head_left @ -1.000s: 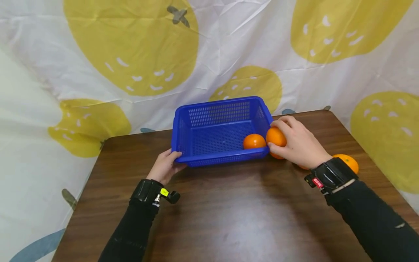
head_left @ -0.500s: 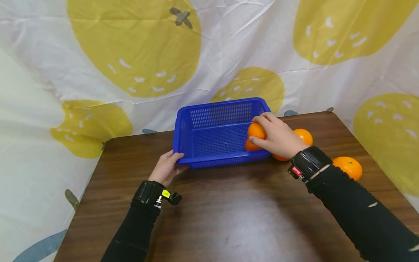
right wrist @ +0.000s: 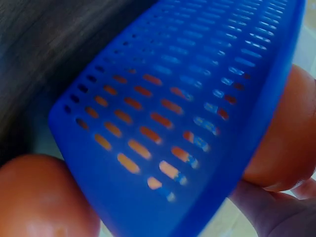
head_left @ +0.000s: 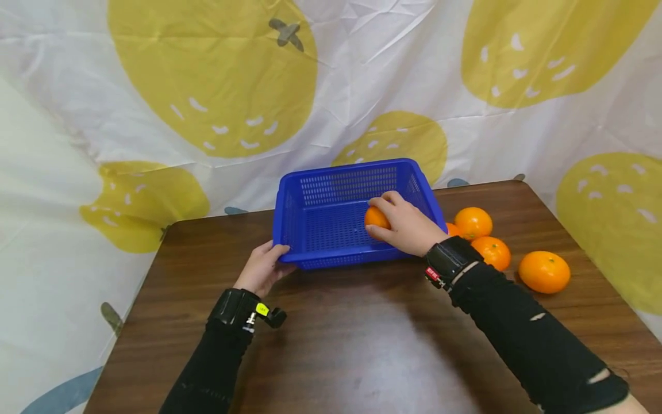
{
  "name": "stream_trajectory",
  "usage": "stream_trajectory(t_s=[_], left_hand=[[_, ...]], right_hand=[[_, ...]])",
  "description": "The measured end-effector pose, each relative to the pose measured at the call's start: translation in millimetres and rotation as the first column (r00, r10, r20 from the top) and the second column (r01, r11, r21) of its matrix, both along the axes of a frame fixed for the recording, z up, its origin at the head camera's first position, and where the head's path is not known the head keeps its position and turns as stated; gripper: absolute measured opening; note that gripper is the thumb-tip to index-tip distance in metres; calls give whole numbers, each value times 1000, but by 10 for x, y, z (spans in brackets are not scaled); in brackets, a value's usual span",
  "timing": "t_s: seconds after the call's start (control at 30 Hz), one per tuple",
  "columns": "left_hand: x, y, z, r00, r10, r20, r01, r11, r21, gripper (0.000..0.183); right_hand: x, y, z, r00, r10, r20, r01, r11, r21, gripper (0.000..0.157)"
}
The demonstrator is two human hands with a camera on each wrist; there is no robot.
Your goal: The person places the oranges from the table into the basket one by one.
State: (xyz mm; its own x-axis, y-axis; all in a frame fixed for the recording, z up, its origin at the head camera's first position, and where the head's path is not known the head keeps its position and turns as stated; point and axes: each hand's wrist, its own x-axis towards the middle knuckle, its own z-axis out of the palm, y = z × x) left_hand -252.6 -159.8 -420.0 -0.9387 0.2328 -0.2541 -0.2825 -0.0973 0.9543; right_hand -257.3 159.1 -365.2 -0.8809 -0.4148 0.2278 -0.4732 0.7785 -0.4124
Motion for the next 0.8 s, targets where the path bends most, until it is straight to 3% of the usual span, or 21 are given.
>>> stream_trajectory(t_s=[0.8], left_hand=[[-36, -23, -39, 1000, 16, 4, -16, 1000, -13, 48]], right_hand=[[-251, -282, -248, 986, 2, 166, -14, 997, 72, 50]])
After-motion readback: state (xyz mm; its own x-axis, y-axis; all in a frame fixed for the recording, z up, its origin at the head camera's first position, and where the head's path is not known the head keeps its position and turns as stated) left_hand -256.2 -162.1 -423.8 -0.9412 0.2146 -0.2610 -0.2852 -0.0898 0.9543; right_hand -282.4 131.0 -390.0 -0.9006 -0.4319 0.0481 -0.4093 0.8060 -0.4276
